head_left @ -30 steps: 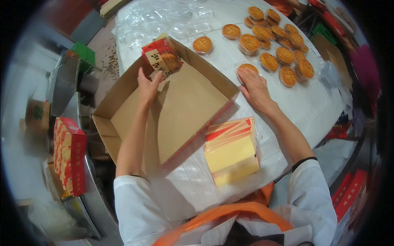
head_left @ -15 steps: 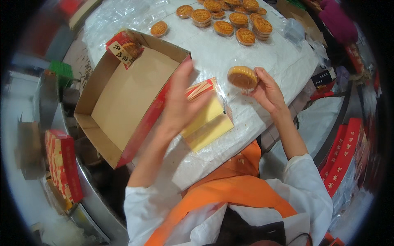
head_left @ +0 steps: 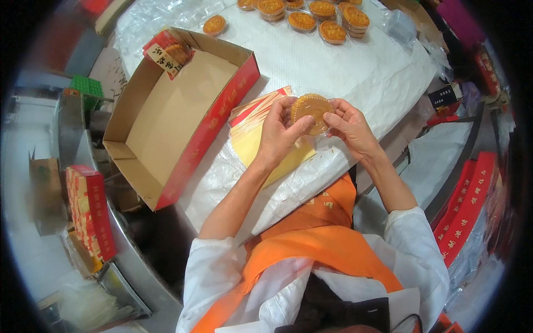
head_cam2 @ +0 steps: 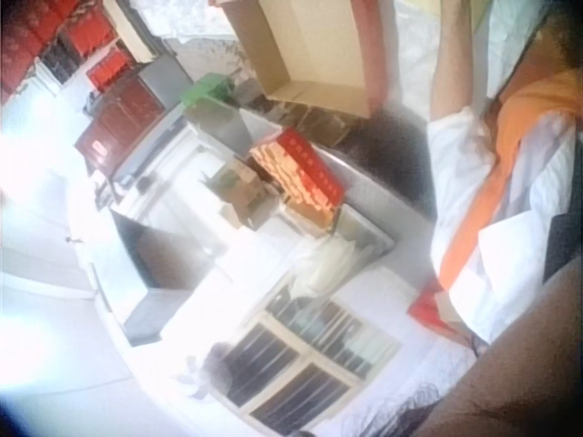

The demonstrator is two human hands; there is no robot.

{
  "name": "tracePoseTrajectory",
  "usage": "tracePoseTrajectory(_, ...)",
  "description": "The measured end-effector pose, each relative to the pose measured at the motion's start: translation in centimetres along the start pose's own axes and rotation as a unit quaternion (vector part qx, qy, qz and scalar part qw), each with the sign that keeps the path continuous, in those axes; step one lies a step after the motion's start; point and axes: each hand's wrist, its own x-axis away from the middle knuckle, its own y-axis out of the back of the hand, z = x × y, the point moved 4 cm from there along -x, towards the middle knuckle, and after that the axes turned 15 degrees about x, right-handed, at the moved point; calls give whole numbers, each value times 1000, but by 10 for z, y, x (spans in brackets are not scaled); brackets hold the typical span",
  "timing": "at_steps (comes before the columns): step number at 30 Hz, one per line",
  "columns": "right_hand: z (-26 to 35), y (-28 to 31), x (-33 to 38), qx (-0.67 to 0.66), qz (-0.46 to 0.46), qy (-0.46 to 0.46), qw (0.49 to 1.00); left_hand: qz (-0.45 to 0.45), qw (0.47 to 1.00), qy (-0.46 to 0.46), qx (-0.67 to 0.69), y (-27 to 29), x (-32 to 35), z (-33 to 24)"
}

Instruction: The person wraps individual mooncakes in small paper wrappers and places them into a red box. The person repeatedly picks up a mooncake, wraps it, and arranges it in the box.

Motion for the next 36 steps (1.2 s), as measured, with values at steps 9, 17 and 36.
tracePoseTrajectory(9,-22,42,1,8,-114,34,993,50,801,-146,-579,26,50,3)
tracePoseTrajectory(17,-24,34,6,3,-105,20,994,20,737,-291,-610,30,50,26)
tracePoseTrajectory(36,-15,0,-15,201,75,-32,976,-16,819,-291,-495,36,62,20)
